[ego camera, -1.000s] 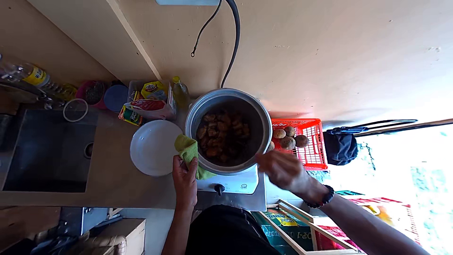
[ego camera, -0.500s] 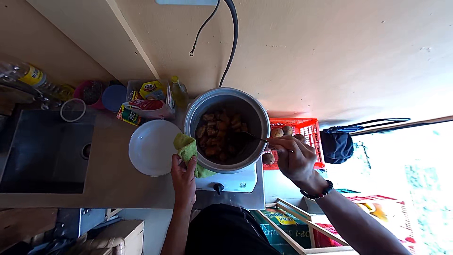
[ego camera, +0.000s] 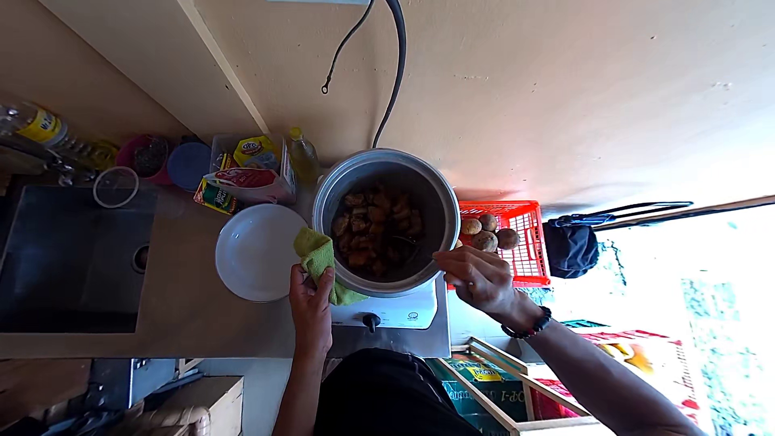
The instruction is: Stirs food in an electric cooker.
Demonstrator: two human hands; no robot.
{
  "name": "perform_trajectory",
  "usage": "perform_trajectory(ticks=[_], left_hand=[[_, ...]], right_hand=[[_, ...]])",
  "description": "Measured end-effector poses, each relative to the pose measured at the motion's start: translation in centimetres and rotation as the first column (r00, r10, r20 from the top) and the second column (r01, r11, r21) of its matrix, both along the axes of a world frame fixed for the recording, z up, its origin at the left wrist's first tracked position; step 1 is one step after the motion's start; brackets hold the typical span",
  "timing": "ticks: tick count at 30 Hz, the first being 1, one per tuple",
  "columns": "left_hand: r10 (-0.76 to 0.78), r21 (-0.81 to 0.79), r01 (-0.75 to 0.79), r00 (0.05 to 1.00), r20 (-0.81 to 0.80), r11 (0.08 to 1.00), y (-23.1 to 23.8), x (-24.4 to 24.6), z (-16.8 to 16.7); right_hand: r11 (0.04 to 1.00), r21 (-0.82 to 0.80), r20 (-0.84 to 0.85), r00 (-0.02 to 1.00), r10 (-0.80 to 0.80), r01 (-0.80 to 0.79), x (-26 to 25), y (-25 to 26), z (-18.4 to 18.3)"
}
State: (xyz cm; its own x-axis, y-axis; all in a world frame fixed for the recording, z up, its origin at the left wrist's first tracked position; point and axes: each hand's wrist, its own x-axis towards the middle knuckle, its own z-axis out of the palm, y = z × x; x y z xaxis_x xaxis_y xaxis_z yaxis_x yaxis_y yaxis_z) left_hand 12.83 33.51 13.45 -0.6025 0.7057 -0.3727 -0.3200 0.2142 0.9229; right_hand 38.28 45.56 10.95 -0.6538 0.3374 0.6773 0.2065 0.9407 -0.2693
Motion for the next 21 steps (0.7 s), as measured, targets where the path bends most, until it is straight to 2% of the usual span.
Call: perform_trajectory(ticks=[3,4,5,7,9,10,12,16,21], left_hand=[[-0.011,0.008,0.012,1.000,-0.010,1.000,0.0,-0.1,-0.1],[-0.013,0.004,0.013,1.000,-0.010,1.000,-0.1,-0.1,-0.1],[-0.017,0.000,0.017,1.000,-0.013,1.000,-0.1,0.0,-0.1],[-0.018,0.001,0.018,1.000,-0.013,1.000,-0.1,0.0,-0.1],[0.000,0.009,0.000,1.000,-0.002,1.000,-0.1,0.0,-0.3],[0.006,0.014,-0.006,1.000,-0.001,1.000,0.0,0.0,-0.3],[0.008,0.018,-0.008,1.000,-0.001,1.000,-0.1,0.1,-0.3],[-0.005,0.008,0.005,1.000,0.013,1.000,0.1,0.1,0.1],[-0.003,-0.001,0.003,1.000,0.023,1.000,0.1,0.0,0.3]], right_hand=[[0.952,-0.044,0.092,0.947,0.307,-0.304,0.1,0.3,0.3],[0.940,-0.063,0.098,0.935,0.341,-0.336,0.2,0.4,0.1],[0.954,-0.078,0.079,0.952,0.295,-0.289,0.4,0.5,-0.2],[0.996,-0.085,0.020,0.999,-0.027,0.028,1.0,0.8,-0.7],[0.933,-0.096,0.005,0.938,-0.347,0.346,0.7,1.0,-0.4],[0.899,-0.101,0.014,0.904,-0.427,0.426,0.3,0.8,-0.2],[0.891,-0.112,0.005,0.896,-0.443,0.441,-0.4,0.2,0.1],[0.950,-0.074,-0.089,0.947,-0.309,0.303,-0.2,0.0,0.8],[0.954,-0.017,-0.087,0.951,-0.298,0.298,0.0,-0.4,2.1]])
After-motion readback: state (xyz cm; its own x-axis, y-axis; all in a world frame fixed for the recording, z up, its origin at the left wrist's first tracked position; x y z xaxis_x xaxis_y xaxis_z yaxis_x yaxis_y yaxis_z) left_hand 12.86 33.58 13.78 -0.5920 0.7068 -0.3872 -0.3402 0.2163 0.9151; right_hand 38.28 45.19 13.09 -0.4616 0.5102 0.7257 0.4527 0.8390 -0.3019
